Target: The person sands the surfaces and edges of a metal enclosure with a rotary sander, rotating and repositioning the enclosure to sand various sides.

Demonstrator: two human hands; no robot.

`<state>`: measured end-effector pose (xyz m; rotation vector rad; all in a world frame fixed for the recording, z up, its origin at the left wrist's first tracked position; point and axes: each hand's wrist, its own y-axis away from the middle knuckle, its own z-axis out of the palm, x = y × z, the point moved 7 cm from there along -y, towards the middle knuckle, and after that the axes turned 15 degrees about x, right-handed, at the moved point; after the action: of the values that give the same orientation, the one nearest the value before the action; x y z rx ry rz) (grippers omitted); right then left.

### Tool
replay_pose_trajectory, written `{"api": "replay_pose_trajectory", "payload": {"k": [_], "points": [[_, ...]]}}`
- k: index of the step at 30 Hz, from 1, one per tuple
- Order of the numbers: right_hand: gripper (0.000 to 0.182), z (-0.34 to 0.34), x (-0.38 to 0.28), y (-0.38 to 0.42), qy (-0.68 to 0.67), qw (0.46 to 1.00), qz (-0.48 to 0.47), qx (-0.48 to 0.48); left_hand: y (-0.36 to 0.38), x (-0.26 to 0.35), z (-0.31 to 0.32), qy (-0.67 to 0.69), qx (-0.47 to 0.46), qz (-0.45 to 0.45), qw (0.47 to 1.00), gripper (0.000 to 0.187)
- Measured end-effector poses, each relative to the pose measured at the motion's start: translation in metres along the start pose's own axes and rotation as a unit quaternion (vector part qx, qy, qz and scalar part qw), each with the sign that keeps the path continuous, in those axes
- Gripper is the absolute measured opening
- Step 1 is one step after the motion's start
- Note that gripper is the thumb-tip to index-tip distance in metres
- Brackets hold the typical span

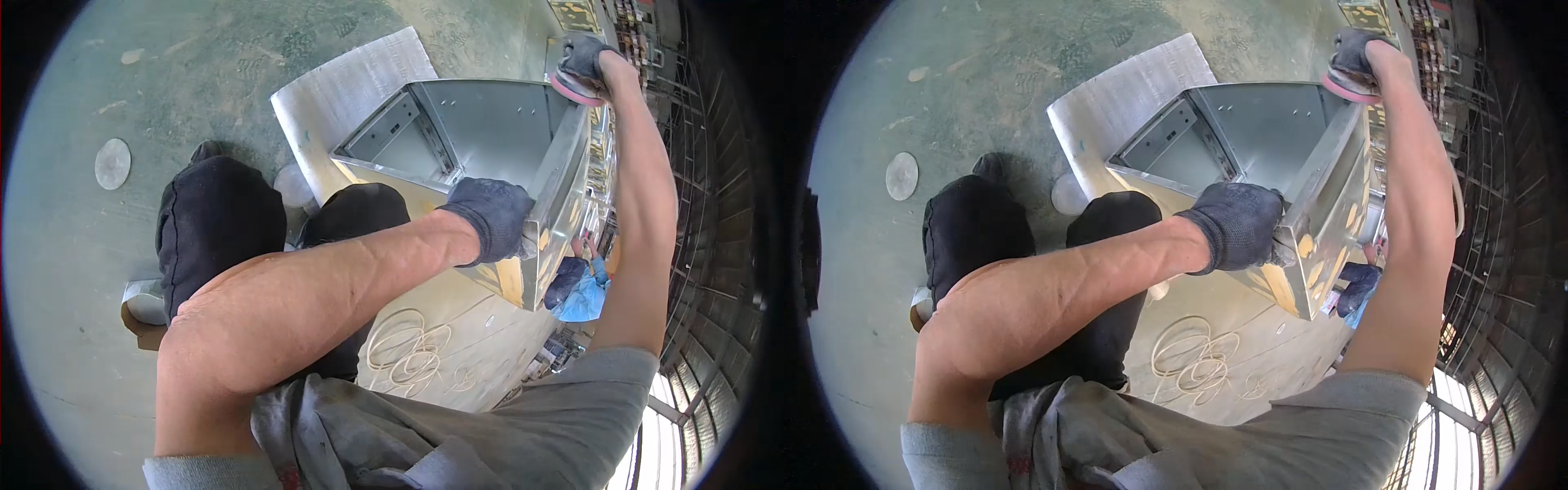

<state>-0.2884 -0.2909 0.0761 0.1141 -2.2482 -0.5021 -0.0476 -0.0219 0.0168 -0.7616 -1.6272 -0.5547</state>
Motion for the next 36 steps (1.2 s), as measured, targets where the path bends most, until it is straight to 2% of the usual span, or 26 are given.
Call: {"api": "replay_pose_trajectory", "payload": {"k": [1, 2, 3, 5, 6, 9, 10, 12, 14, 15, 16, 17, 19, 21, 25, 27, 28, 31, 33, 34, 36], "points": [[0.035, 0.004, 0.002, 0.004, -0.028, 0.998, 0.004, -0.056, -0.002, 0.001, 0.001, 0.002, -0.01, 0.002, 1.0, 0.032], [0.033, -0.002, 0.009, 0.012, -0.03, 0.999, 0.025, 0.001, -0.003, 0.003, 0.0, 0.0, -0.015, 0.007, 1.0, 0.032], [0.033, -0.001, 0.018, 0.016, -0.03, 0.999, 0.029, 0.002, -0.004, 0.003, 0.0, 0.001, -0.017, 0.004, 1.0, 0.031], [0.034, -0.006, 0.04, 0.019, -0.104, 0.99, 0.056, 0.075, -0.003, 0.0, -0.004, 0.002, -0.016, -0.004, 1.0, 0.03], [0.034, -0.005, 0.043, 0.023, -0.106, 0.99, 0.057, 0.074, -0.003, 0.0, -0.006, 0.0, -0.008, -0.007, 1.0, 0.03], [0.029, 0.009, 0.079, 0.058, -0.267, 0.944, 0.186, 0.045, -0.001, 0.002, -0.006, 0.007, 0.004, 0.003, 1.0, 0.03], [0.028, 0.022, 0.091, 0.064, -0.254, 0.943, 0.181, 0.116, -0.001, 0.002, -0.008, 0.011, 0.013, 0.009, 1.0, 0.03], [0.028, 0.039, 0.102, 0.087, -0.237, 0.943, 0.182, 0.145, -0.002, 0.002, -0.01, 0.003, 0.003, -0.006, 1.0, 0.033], [0.03, 0.103, 0.145, 0.087, -0.195, 0.925, 0.169, 0.279, 0.001, -0.001, -0.014, -0.006, -0.017, -0.032, 0.999, 0.044], [0.031, 0.13, 0.161, 0.091, -0.169, 0.909, 0.164, 0.343, 0.001, -0.001, -0.013, -0.008, -0.018, -0.028, 0.999, 0.044], [0.048, 0.14, 0.161, 0.108, -0.23, 0.91, 0.243, 0.245, 0.001, -0.002, -0.012, -0.01, -0.01, -0.018, 1.0, 0.057], [0.053, 0.137, 0.153, 0.122, -0.261, 0.899, 0.27, 0.223, 0.0, -0.004, -0.011, -0.013, -0.002, -0.009, 1.0, 0.07], [0.065, 0.141, 0.145, 0.148, -0.317, 0.872, 0.327, 0.182, 0.003, -0.003, -0.009, -0.005, 0.009, 0.006, 1.0, 0.067], [0.051, 0.126, 0.126, 0.147, -0.155, 0.937, 0.261, 0.172, 0.004, -0.002, -0.013, -0.019, 0.021, 0.001, 1.0, 0.064], [0.056, 0.085, 0.105, 0.14, -0.2, 0.911, 0.269, 0.238, 0.001, -0.006, -0.005, 0.019, 0.029, 0.011, 0.999, 0.061], [0.055, 0.077, 0.105, 0.121, -0.168, 0.92, 0.267, 0.233, 0.003, -0.006, -0.008, 0.0, 0.023, -0.01, 1.0, 0.059], [0.055, 0.072, 0.114, 0.117, -0.171, 0.918, 0.273, 0.233, 0.002, -0.008, -0.007, -0.009, 0.032, 0.015, 0.999, 0.055], [0.049, 0.098, 0.134, 0.094, -0.315, 0.877, 0.324, 0.163, 0.003, -0.014, -0.007, 0.028, 0.039, 0.002, 0.999, 0.057], [0.053, 0.13, 0.135, 0.078, -0.03, 0.951, 0.277, 0.137, 0.004, -0.01, -0.011, 0.015, 0.043, 0.02, 0.999, 0.051], [0.053, 0.135, 0.139, 0.076, -0.032, 0.949, 0.28, 0.139, 0.004, -0.007, -0.014, 0.008, 0.048, 0.036, 0.998, 0.047], [0.049, 0.14, 0.135, 0.073, 0.031, 0.968, 0.207, 0.137, 0.004, -0.004, -0.017, -0.01, 0.029, 0.012, 0.999, 0.047]]}}
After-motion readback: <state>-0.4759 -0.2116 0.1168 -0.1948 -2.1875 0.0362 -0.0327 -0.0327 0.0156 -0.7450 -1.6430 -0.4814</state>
